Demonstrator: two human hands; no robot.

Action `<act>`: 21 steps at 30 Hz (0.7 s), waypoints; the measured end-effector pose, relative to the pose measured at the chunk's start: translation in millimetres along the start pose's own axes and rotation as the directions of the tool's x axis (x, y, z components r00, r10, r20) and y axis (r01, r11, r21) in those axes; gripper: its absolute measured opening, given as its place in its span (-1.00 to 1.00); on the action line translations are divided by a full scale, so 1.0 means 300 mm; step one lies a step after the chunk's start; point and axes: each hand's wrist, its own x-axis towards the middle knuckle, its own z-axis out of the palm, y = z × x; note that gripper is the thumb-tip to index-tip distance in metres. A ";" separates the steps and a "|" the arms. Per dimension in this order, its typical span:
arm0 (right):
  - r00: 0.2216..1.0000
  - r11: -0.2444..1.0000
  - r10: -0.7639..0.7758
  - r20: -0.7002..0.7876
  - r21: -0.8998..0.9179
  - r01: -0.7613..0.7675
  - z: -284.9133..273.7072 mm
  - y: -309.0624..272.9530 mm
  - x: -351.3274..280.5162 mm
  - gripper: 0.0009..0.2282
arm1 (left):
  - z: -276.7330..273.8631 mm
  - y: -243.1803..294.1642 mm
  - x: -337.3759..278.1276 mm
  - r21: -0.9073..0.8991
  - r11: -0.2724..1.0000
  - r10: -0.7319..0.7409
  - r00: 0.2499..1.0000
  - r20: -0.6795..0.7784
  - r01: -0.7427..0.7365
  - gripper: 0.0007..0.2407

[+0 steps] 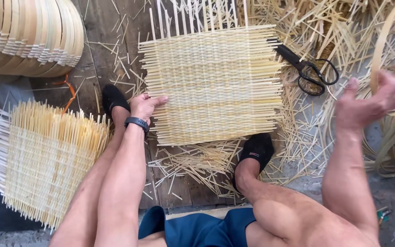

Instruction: The recorder is weaving bamboo strips into a circular basket using a wooden mold and scissors for trimming.

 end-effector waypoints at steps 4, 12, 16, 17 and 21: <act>0.911 0.985 0.171 0.376 -0.072 -0.156 -0.133 0.225 0.005 -0.97 | -0.003 -0.020 0.010 0.063 0.997 0.054 0.997 -0.047 -0.051 -0.60; 0.794 0.937 -0.167 0.584 -0.157 0.312 -0.207 -0.016 0.244 -0.81 | 0.024 0.025 -0.036 0.490 0.870 0.240 0.916 -0.323 -0.055 -0.01; 0.768 0.861 -0.464 0.442 0.020 0.509 -0.294 -0.139 0.430 -0.73 | 0.076 0.133 -0.074 0.716 0.634 0.657 0.693 -0.298 -0.294 0.03; 0.792 0.850 -0.521 0.320 0.275 0.448 -0.319 -0.175 0.462 -0.68 | 0.091 0.159 -0.083 0.704 0.525 0.811 0.533 -0.242 -0.478 -0.07; 0.822 0.400 -0.072 0.565 0.771 -0.496 -0.317 -0.216 0.512 -0.48 | 0.313 0.372 -0.248 0.257 0.761 0.612 0.791 0.019 -0.595 -0.10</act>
